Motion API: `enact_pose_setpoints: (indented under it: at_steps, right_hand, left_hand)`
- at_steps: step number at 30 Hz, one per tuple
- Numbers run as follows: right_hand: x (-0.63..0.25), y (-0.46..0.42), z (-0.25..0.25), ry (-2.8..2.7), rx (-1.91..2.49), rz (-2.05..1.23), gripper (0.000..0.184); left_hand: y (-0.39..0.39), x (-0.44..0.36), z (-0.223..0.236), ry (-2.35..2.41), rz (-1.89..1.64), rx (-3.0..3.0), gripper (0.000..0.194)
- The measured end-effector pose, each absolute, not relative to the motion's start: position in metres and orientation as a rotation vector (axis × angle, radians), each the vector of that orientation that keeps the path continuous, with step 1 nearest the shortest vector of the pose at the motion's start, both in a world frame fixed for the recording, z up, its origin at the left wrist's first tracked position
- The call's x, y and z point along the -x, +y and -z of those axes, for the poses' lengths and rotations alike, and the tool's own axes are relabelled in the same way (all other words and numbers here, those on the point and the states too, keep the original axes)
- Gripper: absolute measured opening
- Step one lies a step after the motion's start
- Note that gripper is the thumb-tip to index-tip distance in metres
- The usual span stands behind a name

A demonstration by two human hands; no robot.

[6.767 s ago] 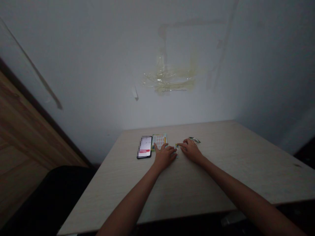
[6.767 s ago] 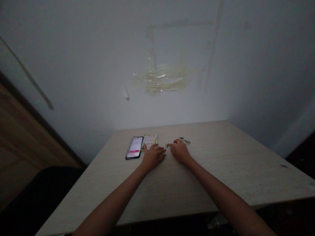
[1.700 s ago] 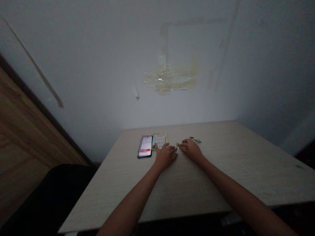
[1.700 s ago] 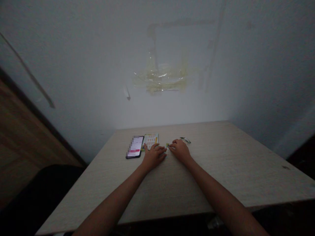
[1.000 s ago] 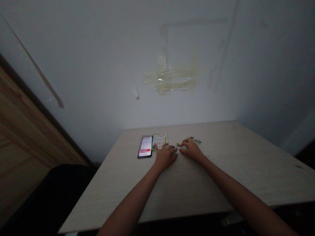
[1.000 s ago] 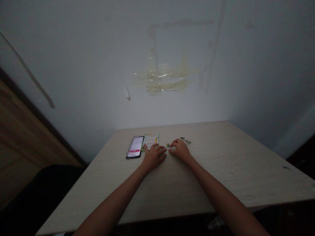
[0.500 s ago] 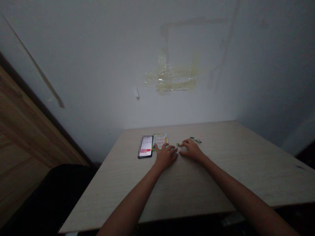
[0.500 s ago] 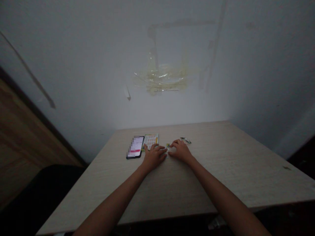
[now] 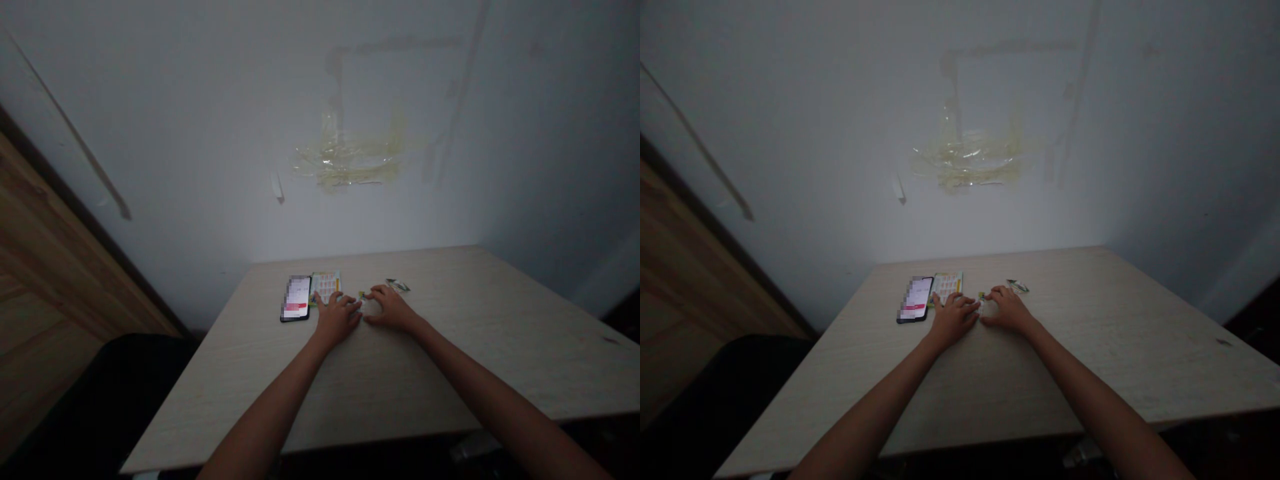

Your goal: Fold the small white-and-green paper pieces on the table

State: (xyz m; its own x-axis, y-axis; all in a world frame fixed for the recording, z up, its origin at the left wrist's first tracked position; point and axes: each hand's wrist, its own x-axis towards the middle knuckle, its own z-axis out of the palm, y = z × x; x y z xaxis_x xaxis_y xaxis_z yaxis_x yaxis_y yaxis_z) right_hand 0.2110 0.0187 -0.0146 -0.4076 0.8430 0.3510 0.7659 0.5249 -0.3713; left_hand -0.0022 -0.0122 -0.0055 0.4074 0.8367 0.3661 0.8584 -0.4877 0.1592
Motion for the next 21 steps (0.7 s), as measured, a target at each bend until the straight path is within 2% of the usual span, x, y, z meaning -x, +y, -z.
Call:
enact_pose_setpoints:
  at_steps: [7, 9, 14, 21]
  right_hand:
    - [-0.213, 0.017, 0.017, -2.243, 1.281, -0.207, 0.056]
    - [-0.215, 0.019, 0.019, -2.218, 1.244, -0.235, 0.049]
    - [-0.219, 0.026, 0.026, -2.154, 1.143, -0.293, 0.018]
    - [-0.221, 0.029, 0.033, -2.172, 1.125, -0.25, 0.014]
  left_hand:
    - [-0.013, 0.001, 0.004, -1.574, 0.604, 2.592, 0.032]
    - [-0.012, 0.001, 0.004, -1.576, 0.595, 2.594, 0.032]
    - [-0.013, 0.001, 0.004, -1.569, 0.595, 2.596, 0.032]
    - [-0.012, 0.001, 0.003, -1.584, 0.594, 2.609, 0.031]
